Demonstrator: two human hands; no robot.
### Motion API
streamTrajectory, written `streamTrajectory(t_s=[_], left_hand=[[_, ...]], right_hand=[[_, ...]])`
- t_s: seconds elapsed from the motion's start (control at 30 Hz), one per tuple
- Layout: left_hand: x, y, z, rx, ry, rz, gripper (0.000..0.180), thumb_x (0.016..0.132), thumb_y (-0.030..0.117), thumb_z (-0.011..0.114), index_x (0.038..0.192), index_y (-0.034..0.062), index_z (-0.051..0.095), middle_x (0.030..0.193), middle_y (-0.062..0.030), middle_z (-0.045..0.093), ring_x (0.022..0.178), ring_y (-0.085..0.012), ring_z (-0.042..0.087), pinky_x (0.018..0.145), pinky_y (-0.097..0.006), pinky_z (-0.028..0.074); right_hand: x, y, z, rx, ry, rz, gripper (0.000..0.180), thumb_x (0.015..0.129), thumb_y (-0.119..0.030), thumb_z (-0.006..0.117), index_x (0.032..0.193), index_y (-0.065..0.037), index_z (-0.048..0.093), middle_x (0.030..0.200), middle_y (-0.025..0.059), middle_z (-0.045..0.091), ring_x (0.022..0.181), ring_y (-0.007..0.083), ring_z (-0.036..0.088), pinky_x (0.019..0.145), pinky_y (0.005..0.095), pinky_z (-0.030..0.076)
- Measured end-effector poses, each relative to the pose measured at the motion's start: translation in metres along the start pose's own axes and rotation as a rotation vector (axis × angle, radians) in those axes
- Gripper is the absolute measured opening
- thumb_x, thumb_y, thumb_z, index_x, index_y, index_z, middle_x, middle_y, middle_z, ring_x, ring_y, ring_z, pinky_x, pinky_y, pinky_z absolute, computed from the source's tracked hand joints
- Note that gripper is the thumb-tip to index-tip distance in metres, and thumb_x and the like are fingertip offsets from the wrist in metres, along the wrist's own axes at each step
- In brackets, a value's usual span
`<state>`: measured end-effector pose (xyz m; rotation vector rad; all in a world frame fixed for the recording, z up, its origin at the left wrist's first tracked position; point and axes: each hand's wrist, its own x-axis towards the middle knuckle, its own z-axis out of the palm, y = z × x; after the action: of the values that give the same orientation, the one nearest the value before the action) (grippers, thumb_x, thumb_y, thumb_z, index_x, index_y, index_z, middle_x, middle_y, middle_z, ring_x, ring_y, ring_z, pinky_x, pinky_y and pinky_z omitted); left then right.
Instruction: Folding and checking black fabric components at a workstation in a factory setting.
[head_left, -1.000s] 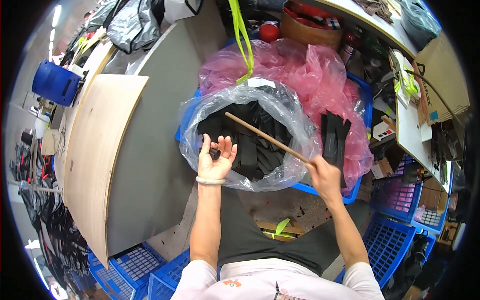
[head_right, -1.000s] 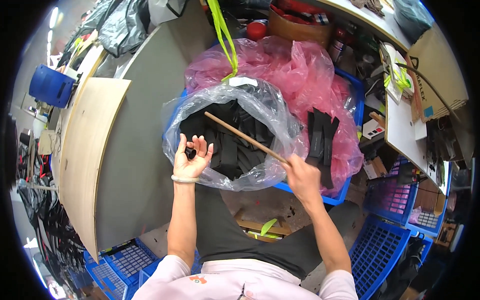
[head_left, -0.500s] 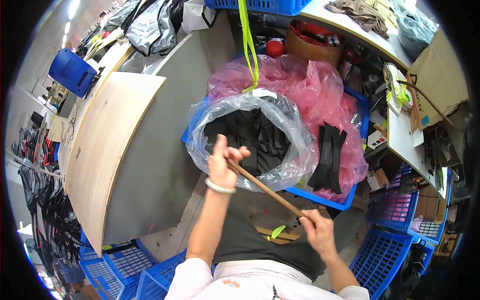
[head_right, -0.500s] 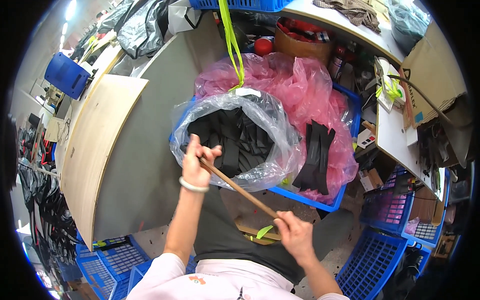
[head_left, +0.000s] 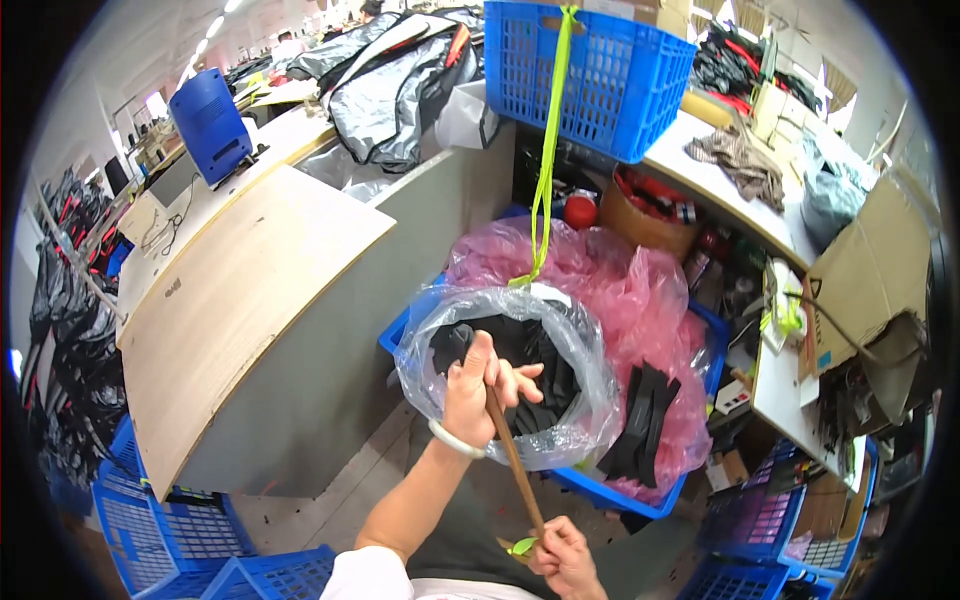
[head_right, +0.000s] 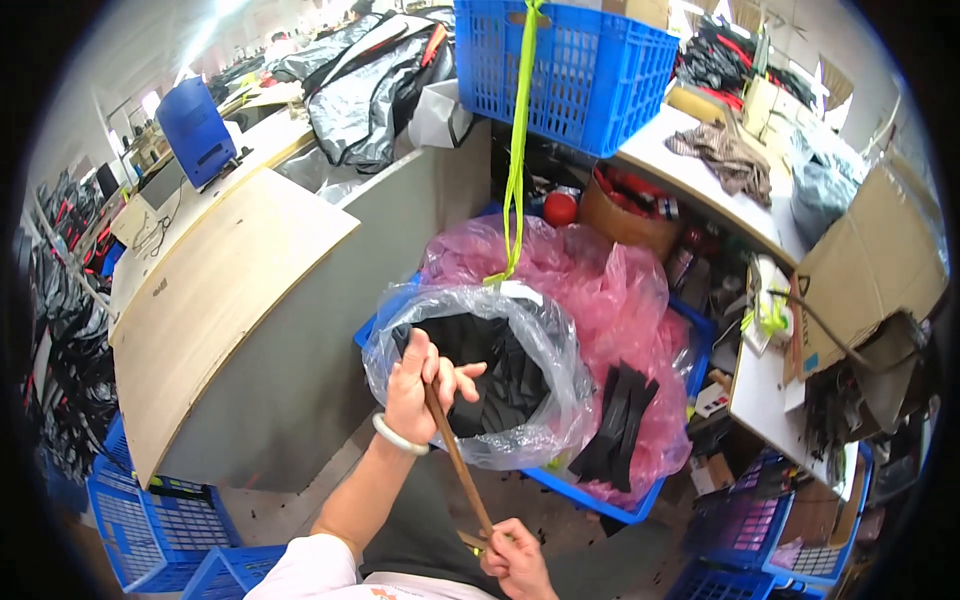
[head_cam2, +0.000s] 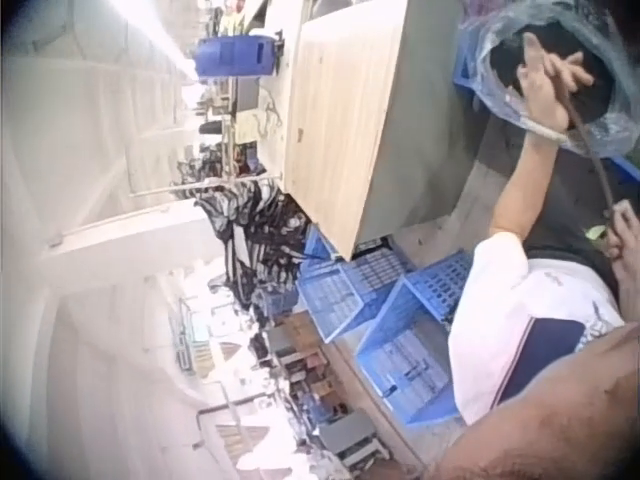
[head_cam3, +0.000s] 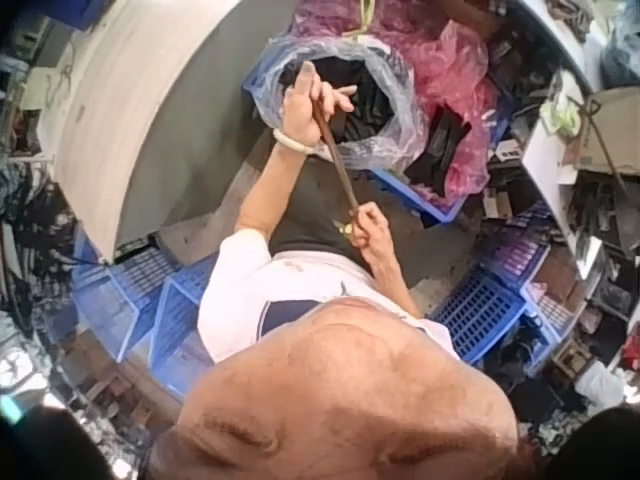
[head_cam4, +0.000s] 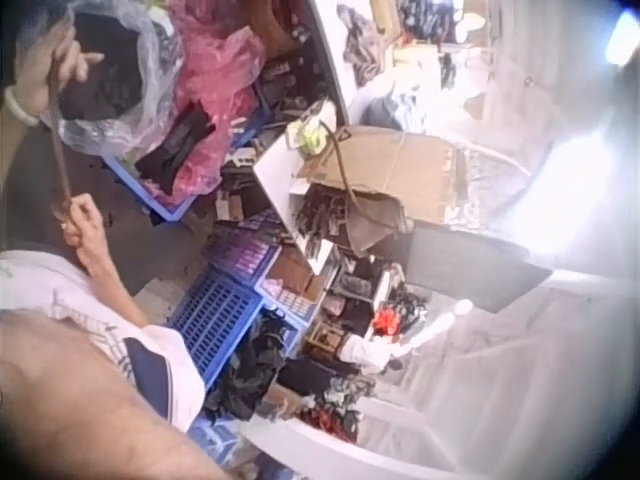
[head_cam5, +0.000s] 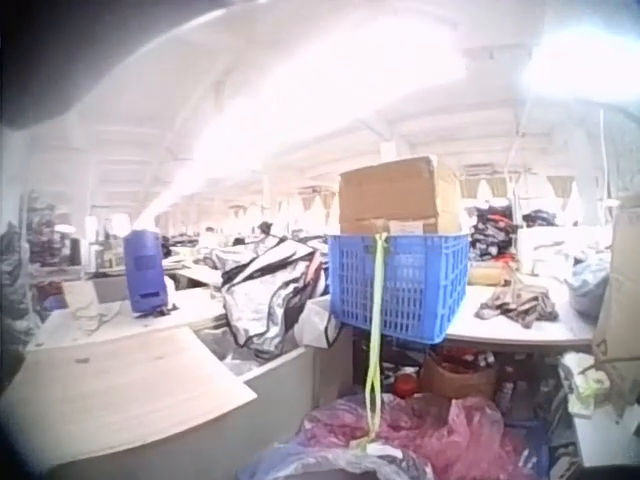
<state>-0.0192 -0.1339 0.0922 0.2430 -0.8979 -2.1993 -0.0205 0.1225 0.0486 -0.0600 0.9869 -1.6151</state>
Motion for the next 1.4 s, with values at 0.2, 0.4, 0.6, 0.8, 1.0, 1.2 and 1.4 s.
streamTrajectory(t_s=[0.2, 0.4, 0.6, 0.8, 1.0, 1.2, 1.4], left_hand=[[-0.049, -0.032, 0.03, 0.245, 0.001, -0.331, 0.033, 0.09, 0.023, 0.051, 0.061, 0.0046, 0.048, 0.062, -0.0121, 0.061, 0.069, -0.0272, 0.066, 0.085, -0.038, 0.048], [-0.002, 0.035, -0.002, 0.05, 0.062, -0.252, 0.04, 0.089, 0.025, 0.055, 0.053, 0.0097, 0.044, 0.06, -0.0141, 0.06, 0.071, -0.0298, 0.065, 0.078, -0.039, 0.049], [-0.035, -0.019, 0.015, 0.219, 0.088, -0.201, 0.046, 0.091, 0.039, 0.052, 0.056, 0.0105, 0.045, 0.05, -0.0069, 0.053, 0.065, -0.0247, 0.065, 0.081, -0.04, 0.046], [-0.03, -0.011, 0.001, 0.052, -0.009, -0.111, 0.061, 0.091, 0.06, 0.03, 0.061, 0.0094, 0.047, 0.05, -0.0076, 0.053, 0.061, -0.0255, 0.064, 0.089, -0.044, 0.041], [-0.029, -0.021, -0.008, 0.021, 0.213, 0.048, 0.049, 0.096, 0.043, 0.038, 0.079, 0.0003, 0.055, 0.072, -0.0153, 0.062, 0.072, -0.0252, 0.063, 0.076, -0.036, 0.049], [-0.025, -0.027, -0.013, 0.102, 0.326, 0.157, 0.044, 0.096, 0.035, 0.043, 0.079, -0.0022, 0.058, 0.075, -0.0183, 0.065, 0.076, -0.0289, 0.065, 0.079, -0.039, 0.051], [-0.013, -0.048, -0.026, 0.281, 0.475, 0.149, 0.045, 0.097, 0.035, 0.042, 0.075, -0.0016, 0.059, 0.072, -0.0169, 0.066, 0.073, -0.025, 0.066, 0.075, -0.034, 0.051]], right_hand=[[0.057, -0.034, 0.02, 0.047, -0.099, -0.115, 0.011, 0.092, -0.019, 0.053, 0.089, -0.008, 0.05, 0.056, -0.0044, 0.033, 0.043, 0.004, 0.026, 0.04, 0.0189, 0.021], [0.006, -0.052, -0.047, -0.967, 0.153, -0.482, 0.006, 0.084, -0.006, 0.061, 0.087, 0.0, 0.061, 0.057, 0.0002, 0.055, 0.052, 0.0046, 0.049, 0.049, 0.0213, 0.039], [0.058, -0.045, 0.018, -0.8, 0.119, -0.464, 0.011, 0.089, -0.011, 0.055, 0.093, -0.001, 0.055, 0.06, 0.001, 0.049, 0.051, 0.0056, 0.042, 0.045, 0.0222, 0.032], [0.039, -0.022, -0.003, -0.195, -0.109, -0.035, 0.021, 0.095, -0.018, 0.046, 0.104, 0.0, 0.054, 0.059, -0.0027, 0.041, 0.047, 0.0034, 0.03, 0.044, 0.0187, 0.023], [0.037, -0.006, 0.001, -0.18, -0.032, -0.008, 0.026, 0.095, -0.021, 0.046, 0.098, 0.004, 0.056, 0.061, -0.0027, 0.041, 0.05, 0.0031, 0.03, 0.044, 0.019, 0.023], [0.043, 0.005, 0.008, -0.083, 0.029, 0.049, 0.034, 0.094, -0.031, 0.049, 0.084, 0.001, 0.057, 0.055, -0.0054, 0.035, 0.046, 0.0026, 0.027, 0.042, 0.0189, 0.019], [0.057, 0.008, 0.008, 0.02, 0.107, 0.189, 0.035, 0.094, -0.033, 0.05, 0.077, -0.004, 0.054, 0.053, -0.0064, 0.034, 0.043, 0.0025, 0.025, 0.039, 0.0188, 0.018]])
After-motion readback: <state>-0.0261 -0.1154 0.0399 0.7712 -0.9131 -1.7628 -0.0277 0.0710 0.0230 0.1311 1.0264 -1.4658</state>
